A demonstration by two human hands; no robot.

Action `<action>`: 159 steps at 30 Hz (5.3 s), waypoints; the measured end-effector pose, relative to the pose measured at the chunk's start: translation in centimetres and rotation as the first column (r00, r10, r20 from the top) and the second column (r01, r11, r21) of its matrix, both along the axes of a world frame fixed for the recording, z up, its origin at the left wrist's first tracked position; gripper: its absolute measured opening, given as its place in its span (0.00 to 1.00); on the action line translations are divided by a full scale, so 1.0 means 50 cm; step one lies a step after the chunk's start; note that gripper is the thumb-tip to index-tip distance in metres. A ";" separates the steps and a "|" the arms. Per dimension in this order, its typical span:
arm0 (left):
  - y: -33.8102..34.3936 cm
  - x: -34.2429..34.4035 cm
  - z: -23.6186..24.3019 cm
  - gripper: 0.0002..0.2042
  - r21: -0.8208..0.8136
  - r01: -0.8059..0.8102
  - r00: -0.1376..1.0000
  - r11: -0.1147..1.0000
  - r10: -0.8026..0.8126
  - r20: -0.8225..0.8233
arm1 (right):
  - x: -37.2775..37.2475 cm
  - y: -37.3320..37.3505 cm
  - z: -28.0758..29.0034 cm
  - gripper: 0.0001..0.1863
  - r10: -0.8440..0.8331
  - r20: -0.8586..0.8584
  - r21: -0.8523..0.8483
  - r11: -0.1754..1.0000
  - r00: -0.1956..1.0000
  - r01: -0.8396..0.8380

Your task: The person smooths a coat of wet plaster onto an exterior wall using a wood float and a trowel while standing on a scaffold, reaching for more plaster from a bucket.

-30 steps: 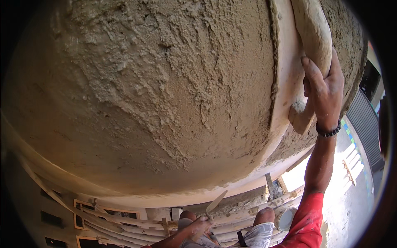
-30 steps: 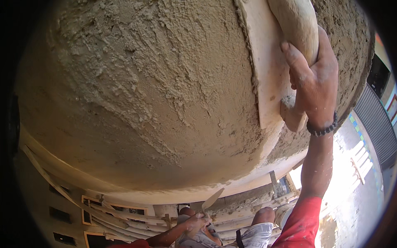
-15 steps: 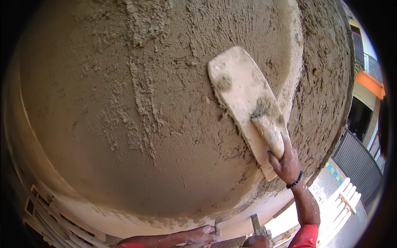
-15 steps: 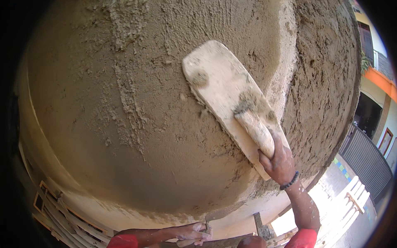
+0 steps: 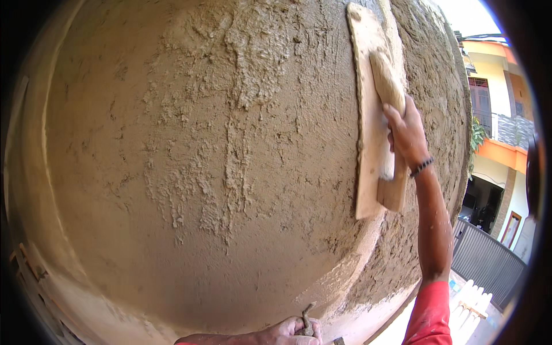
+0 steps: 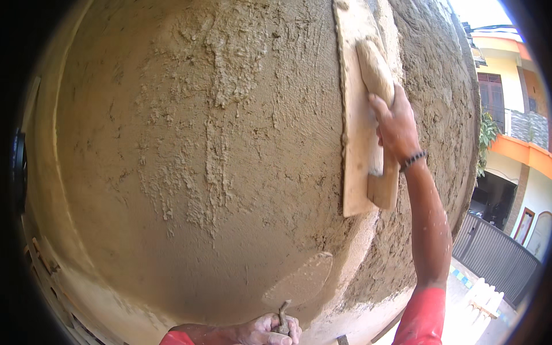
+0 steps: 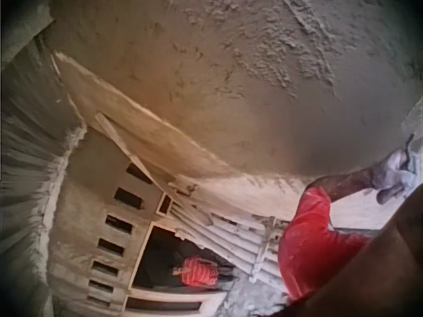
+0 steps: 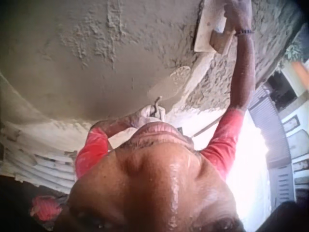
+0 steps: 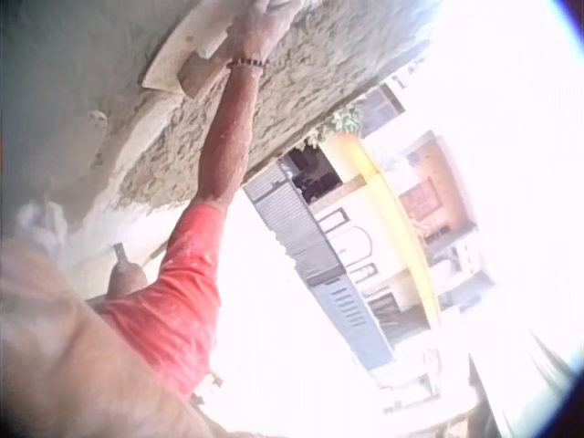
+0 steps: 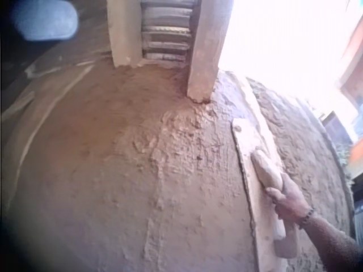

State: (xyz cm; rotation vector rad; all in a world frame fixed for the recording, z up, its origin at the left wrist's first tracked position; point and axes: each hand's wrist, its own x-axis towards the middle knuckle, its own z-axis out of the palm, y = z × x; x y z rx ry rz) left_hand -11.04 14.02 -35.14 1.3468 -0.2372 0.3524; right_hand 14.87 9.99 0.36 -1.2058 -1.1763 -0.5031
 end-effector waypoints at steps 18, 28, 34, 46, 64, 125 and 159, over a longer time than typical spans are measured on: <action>0.072 -0.116 0.147 0.06 -0.161 -0.089 0.922 0.983 0.142 0.360 | -0.102 0.016 -0.154 0.29 0.011 0.443 -0.210 0.973 0.896 0.092; 0.062 -0.229 0.229 0.08 -0.171 -0.393 0.658 0.904 0.406 0.634 | 0.043 -0.062 -0.465 0.35 0.062 0.520 -0.525 0.810 0.852 0.261; 0.070 -0.294 0.237 0.08 -0.184 -0.441 0.539 0.878 0.424 0.728 | 0.169 -0.102 -0.582 0.35 -0.023 0.701 -0.368 0.844 0.712 0.390; 0.077 -0.277 0.234 0.08 -0.178 -0.455 0.542 0.873 0.430 0.722 | -0.133 0.029 -0.276 0.32 0.083 0.886 -0.297 0.857 0.457 0.421; 0.093 -0.298 0.225 0.09 -0.191 -0.517 0.512 0.835 0.480 0.712 | -0.099 -0.004 -0.077 0.28 -0.035 0.742 -0.285 0.888 0.670 0.361; 0.121 -0.341 0.207 0.09 -0.206 -0.566 0.383 0.798 0.476 0.792 | -0.302 0.146 -0.057 0.26 -0.059 0.563 -0.025 0.996 0.824 0.089; 0.109 -0.426 0.228 0.10 -0.047 -0.617 0.367 0.786 0.340 0.866 | -0.292 0.111 -0.485 0.32 0.308 0.879 -0.446 0.801 0.363 0.399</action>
